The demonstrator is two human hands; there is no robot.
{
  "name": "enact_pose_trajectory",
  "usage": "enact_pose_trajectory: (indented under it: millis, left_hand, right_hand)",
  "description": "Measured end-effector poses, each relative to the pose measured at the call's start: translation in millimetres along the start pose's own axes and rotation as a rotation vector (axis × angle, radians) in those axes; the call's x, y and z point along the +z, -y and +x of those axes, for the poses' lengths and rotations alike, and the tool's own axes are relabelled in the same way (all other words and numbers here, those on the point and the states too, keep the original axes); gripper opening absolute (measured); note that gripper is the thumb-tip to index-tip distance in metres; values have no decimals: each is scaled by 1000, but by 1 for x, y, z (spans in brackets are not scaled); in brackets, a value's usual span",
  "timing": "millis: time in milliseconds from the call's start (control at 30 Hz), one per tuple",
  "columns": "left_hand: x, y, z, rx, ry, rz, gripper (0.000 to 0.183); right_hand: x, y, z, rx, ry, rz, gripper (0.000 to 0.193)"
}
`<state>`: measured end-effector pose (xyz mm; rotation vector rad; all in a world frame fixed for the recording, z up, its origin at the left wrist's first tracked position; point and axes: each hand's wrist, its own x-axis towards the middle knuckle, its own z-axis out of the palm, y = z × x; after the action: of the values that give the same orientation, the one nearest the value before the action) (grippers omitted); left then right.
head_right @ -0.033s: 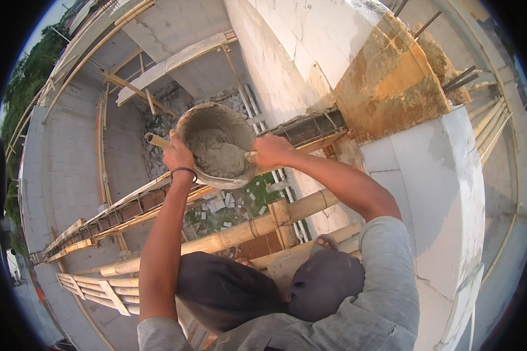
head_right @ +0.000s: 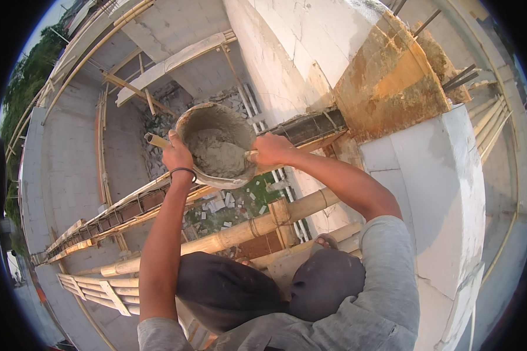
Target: The person scoops wet cement from a bucket with a trowel and applies it to a rebar-reinforced beam on a bamboo scaffold. The person repeatedly transfers cement along the beam and smooths the surface while standing on the scaffold.
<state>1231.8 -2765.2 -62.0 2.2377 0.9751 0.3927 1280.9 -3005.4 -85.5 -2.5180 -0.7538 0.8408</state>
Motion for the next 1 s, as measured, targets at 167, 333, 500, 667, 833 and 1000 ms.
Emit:
enact_pose_trajectory:
  millis: [167, 333, 500, 667, 833, 1000]
  left_hand:
    - [-1, -3, 7, 8, -12, -28, 70]
    - [1, 3, 12, 25, -44, -32, 75]
    - [0, 7, 17, 5, -35, -25, 78]
    - [-10, 13, 24, -69, -28, -24, 77]
    - [-15, 19, 29, -118, -22, -41, 77]
    - [-13, 26, 32, -108, 8, 0, 79]
  right_hand:
    - [-18, -10, 6, -8, -33, -11, 36]
    - [-47, -25, -1, -38, -109, -5, 36]
    - [-78, -62, -18, -77, -194, 48, 33]
    - [-88, -117, -50, -46, -394, -109, 30]
    - [-40, -165, -67, 29, -587, -416, 27]
    - [-8, -182, -77, -87, -824, -687, 29]
